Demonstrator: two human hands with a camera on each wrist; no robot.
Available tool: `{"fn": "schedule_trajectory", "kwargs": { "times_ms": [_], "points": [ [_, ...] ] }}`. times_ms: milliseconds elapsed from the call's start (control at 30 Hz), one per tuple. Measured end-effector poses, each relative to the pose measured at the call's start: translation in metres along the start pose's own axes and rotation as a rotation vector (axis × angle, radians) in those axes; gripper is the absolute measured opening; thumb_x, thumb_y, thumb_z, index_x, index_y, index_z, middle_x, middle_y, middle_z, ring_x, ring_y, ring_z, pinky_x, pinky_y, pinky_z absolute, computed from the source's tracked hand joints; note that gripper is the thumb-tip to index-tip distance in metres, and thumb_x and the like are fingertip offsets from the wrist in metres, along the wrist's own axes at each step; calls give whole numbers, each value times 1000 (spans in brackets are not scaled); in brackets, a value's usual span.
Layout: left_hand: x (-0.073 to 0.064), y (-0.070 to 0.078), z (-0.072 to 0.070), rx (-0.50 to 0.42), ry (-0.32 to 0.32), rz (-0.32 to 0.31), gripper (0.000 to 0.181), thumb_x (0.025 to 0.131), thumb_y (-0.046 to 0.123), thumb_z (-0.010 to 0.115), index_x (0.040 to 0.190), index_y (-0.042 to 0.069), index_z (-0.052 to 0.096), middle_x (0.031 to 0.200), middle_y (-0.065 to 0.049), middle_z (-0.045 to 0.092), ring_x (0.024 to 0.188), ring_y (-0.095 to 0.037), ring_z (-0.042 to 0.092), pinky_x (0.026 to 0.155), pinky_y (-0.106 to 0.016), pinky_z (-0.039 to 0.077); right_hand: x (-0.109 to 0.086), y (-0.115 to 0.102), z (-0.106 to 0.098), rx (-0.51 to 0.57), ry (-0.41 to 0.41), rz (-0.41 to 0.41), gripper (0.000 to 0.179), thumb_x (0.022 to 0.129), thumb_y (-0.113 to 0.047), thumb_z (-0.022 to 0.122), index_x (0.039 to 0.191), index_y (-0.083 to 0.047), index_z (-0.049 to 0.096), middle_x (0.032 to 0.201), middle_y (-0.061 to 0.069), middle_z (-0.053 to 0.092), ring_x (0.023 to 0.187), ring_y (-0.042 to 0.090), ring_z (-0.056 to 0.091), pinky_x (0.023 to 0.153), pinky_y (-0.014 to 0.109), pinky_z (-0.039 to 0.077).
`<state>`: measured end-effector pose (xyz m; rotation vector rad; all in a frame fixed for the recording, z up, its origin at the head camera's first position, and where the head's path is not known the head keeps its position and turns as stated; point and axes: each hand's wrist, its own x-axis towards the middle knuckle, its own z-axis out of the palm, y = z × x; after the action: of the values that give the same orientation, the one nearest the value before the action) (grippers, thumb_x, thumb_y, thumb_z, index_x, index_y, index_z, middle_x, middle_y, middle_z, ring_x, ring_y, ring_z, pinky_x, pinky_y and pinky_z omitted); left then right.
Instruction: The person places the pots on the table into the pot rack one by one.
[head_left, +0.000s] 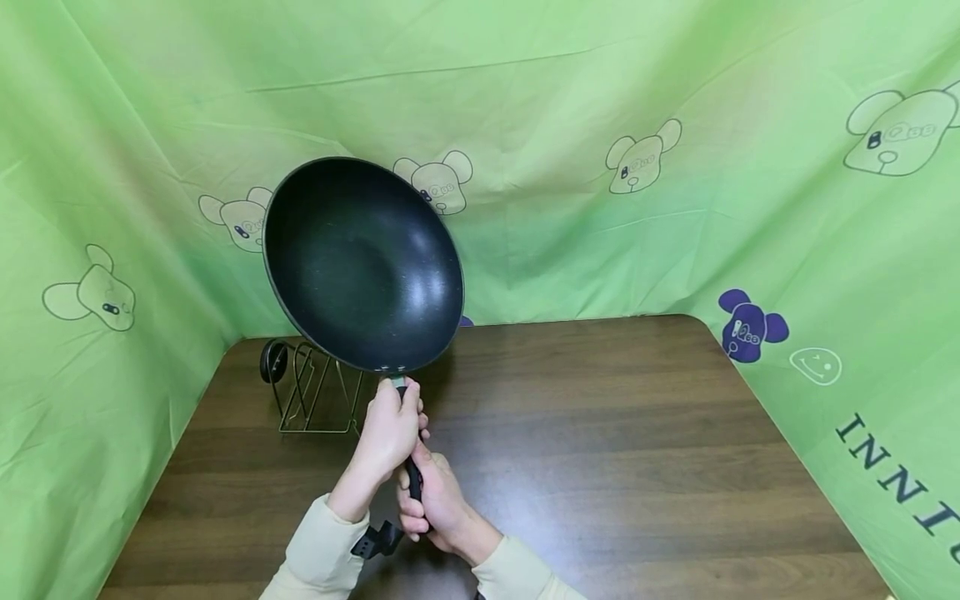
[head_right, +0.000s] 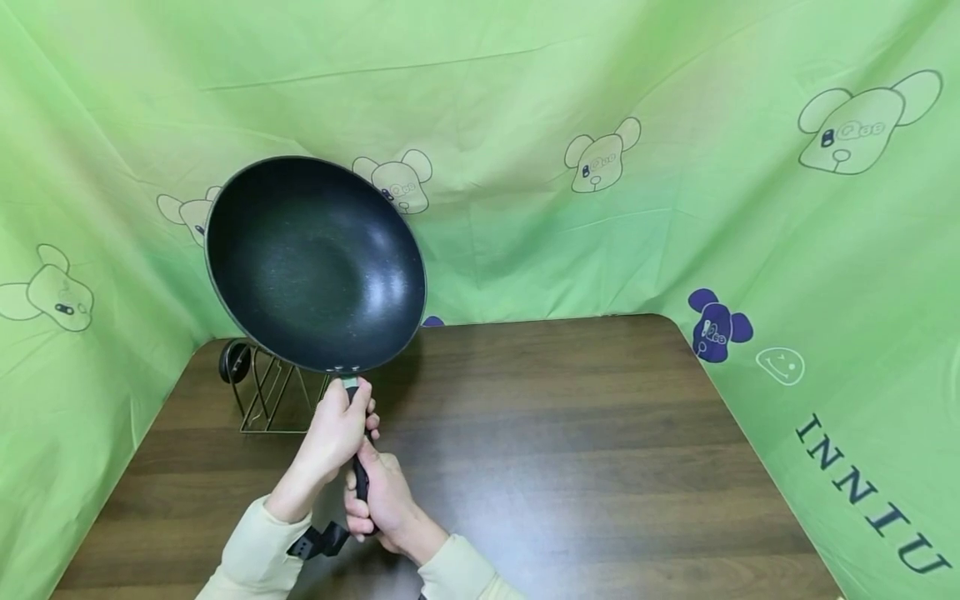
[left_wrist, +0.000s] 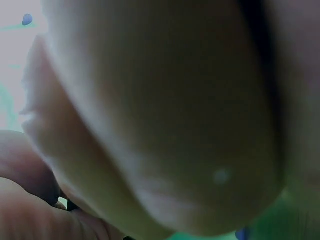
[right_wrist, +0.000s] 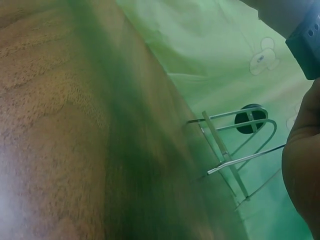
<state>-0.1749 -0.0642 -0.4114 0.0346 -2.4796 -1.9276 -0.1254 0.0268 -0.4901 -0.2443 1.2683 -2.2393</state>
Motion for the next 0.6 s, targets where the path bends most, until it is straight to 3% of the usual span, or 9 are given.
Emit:
{"fn": "schedule_trajectory", "kwargs": {
  "times_ms": [600],
  "points": [
    [-5, 1, -17, 92, 40, 21, 15, 106, 9, 43, 112, -4, 46, 77, -8, 54, 54, -15, 59, 53, -27, 56, 12, 6, 6, -15, -77, -1, 64, 100, -69, 35, 66, -15, 39, 46, -10, 35, 33, 1, 36, 33, 21, 35]
  ]
}}
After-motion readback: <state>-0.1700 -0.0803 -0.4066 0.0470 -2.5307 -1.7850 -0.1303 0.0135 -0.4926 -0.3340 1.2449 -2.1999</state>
